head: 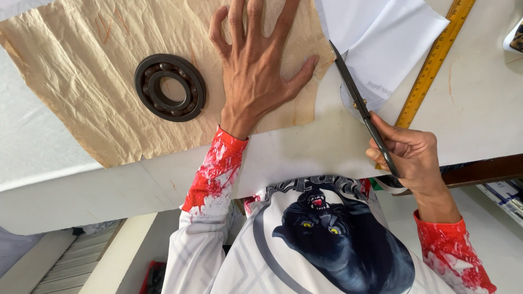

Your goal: The person uses shears to cut a piece of white fabric that is laid over a brown paper pattern on a white table. A metal bearing is used to hold the pattern in place. The person cuts along the pattern's edge and then trims the remaining fabric.

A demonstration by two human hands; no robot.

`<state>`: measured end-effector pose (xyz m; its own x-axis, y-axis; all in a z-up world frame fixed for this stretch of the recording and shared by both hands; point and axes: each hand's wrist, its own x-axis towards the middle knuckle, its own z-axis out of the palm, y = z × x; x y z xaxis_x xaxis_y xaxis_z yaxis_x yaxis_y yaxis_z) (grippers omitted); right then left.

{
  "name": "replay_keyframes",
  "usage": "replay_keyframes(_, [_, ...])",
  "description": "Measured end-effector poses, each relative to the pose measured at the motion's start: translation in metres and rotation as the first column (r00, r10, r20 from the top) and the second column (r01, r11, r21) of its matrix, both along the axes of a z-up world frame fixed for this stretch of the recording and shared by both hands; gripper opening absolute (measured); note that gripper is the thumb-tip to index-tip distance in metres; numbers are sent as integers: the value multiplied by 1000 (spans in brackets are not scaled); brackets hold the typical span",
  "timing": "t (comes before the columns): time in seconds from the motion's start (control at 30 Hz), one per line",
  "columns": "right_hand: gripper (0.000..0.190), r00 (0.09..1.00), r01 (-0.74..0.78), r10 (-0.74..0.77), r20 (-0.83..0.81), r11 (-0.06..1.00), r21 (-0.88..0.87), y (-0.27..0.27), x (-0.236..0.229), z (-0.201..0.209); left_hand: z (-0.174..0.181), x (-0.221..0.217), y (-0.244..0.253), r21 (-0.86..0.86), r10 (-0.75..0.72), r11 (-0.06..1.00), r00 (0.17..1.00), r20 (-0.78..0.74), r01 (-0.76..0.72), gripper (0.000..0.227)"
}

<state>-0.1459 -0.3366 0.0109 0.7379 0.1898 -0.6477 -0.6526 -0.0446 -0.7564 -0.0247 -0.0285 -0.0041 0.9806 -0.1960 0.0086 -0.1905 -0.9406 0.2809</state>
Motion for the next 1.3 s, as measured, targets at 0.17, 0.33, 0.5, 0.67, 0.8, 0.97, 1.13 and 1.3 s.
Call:
replay_keyframes(0.17, [67, 997, -68, 72, 30, 992, -103, -1, 4, 5, -1, 0, 0, -6, -5, 1000, 1000, 5, 5, 70])
replay_keyframes(0.33, [63, 993, -85, 89, 77, 995, -56, -3, 4, 5, 0, 0, 0, -3, -6, 1000, 1000, 23, 7, 69])
replay_keyframes(0.5, [66, 997, 36, -36, 63, 999, 6, 5, 6, 3, 2, 1, 0, 3, 1, 1000, 1000, 6, -1, 67])
replay_keyframes(0.67, [64, 993, -28, 34, 117, 998, -57, 12, 14, 7, 0, 0, 0, 12, -6, 1000, 1000, 12, 6, 64])
replay_keyframes(0.8, [69, 983, -115, 139, 118, 975, -188, 12, 15, 8, 1, 0, 0, 22, -2, 1000, 1000, 9, 2, 65])
replay_keyframes(0.97, [68, 968, -149, 188, 168, 964, -219, 15, 17, 11, 8, 3, -1, -16, -7, 1000, 1000, 11, 7, 63])
replay_keyframes(1.13, [67, 988, -119, 134, 70, 974, -193, 14, 15, 13, 2, 11, -6, -77, 73, 995, 985, 156, -62, 29])
replay_keyframes(1.3, [67, 991, -100, 113, 75, 982, -160, 14, 15, 11, -14, 18, -2, -258, 15, 965, 975, 221, 44, 30])
